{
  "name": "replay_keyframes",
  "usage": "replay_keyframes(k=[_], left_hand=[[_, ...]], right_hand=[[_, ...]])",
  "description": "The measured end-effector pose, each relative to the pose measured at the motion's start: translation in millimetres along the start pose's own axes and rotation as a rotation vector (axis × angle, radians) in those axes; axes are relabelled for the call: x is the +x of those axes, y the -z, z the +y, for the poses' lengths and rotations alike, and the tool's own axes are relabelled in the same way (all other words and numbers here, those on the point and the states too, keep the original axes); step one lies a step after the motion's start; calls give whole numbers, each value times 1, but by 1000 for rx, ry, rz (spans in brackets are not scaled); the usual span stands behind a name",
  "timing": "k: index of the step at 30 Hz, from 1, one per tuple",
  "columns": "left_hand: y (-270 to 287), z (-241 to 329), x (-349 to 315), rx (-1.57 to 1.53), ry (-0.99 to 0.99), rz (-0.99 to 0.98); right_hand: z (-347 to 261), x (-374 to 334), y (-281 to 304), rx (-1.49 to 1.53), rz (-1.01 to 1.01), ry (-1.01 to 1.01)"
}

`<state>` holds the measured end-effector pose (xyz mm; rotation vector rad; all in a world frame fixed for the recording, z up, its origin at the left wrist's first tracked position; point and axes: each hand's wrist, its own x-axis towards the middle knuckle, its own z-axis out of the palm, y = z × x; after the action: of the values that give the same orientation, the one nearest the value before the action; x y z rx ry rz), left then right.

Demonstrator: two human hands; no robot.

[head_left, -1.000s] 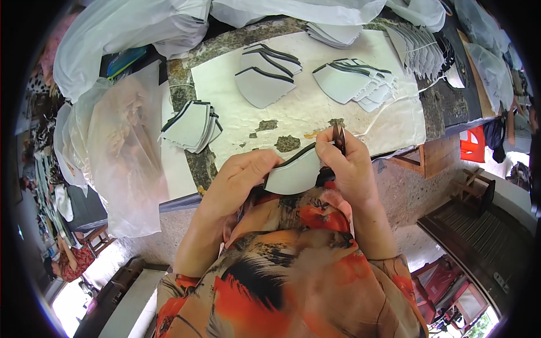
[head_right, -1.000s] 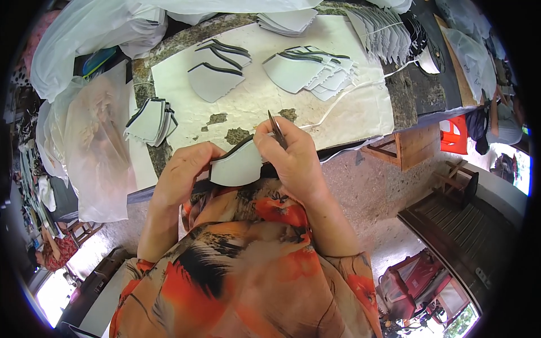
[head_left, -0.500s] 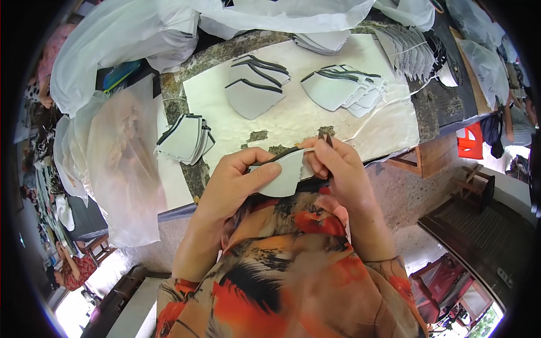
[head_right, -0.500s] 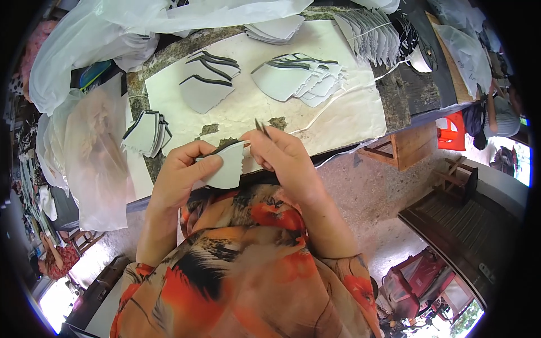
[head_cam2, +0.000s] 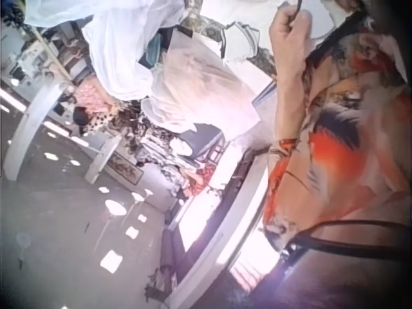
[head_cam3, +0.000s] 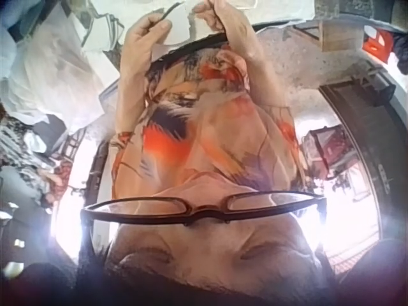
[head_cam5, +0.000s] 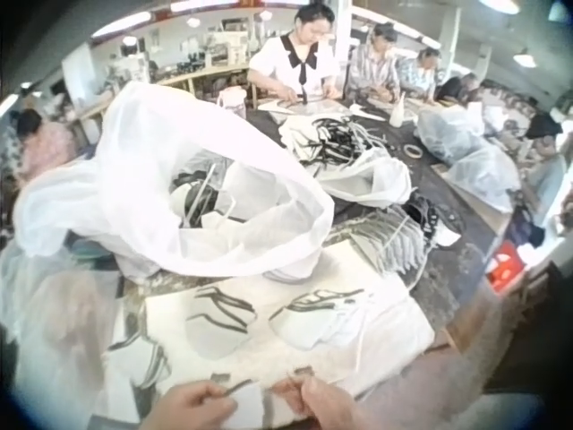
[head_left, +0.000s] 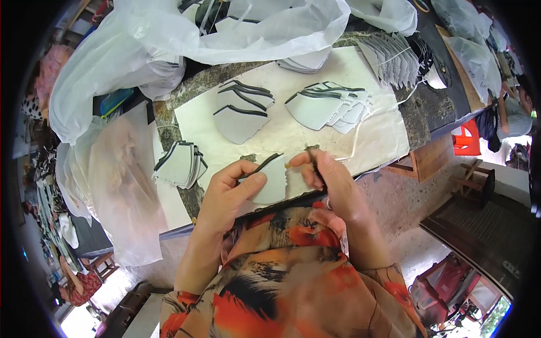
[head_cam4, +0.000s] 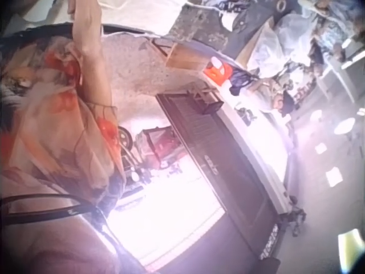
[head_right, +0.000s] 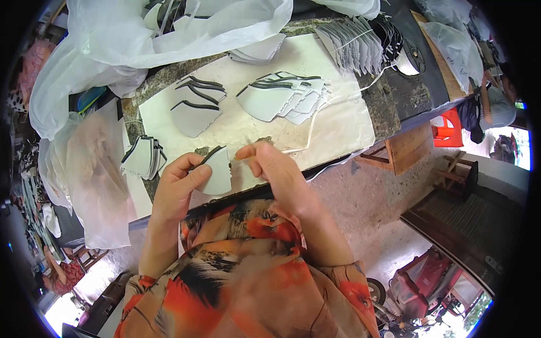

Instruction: Trimming excess threads and cleaning shoe upper components using small clippers.

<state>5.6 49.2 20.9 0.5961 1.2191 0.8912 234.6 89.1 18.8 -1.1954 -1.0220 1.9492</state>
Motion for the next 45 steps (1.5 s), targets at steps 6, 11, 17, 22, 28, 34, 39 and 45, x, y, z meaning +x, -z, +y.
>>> replay_keyframes(k=[6, 11, 17, 22, 28, 34, 39, 45], left_hand=[[-4, 1, -3, 5, -5, 36], [-4, -2, -5, -15, -69, 72], [-12, -1, -9, -1, -16, 41], [-11, -6, -10, 40, -51, 35], [-11, -7, -9, 39, -47, 35], [-12, -7, -8, 35, -39, 46], [-11, -3, -6, 28, -40, 62], [-11, -5, -4, 230, -44, -14]], right_hand=[[-7, -2, -11, -198, -39, -3], [-4, -1, -10, -189, -44, 16], [-4, 2, -14, -134, -36, 6], [-2, 5, -14, -64, -34, -36], [-1, 7, -12, -32, -72, -47], [3, 10, -5, 9, -116, -70], [-4, 11, -8, 45, 26, -82], [-23, 10, -1, -153, 6, -78]])
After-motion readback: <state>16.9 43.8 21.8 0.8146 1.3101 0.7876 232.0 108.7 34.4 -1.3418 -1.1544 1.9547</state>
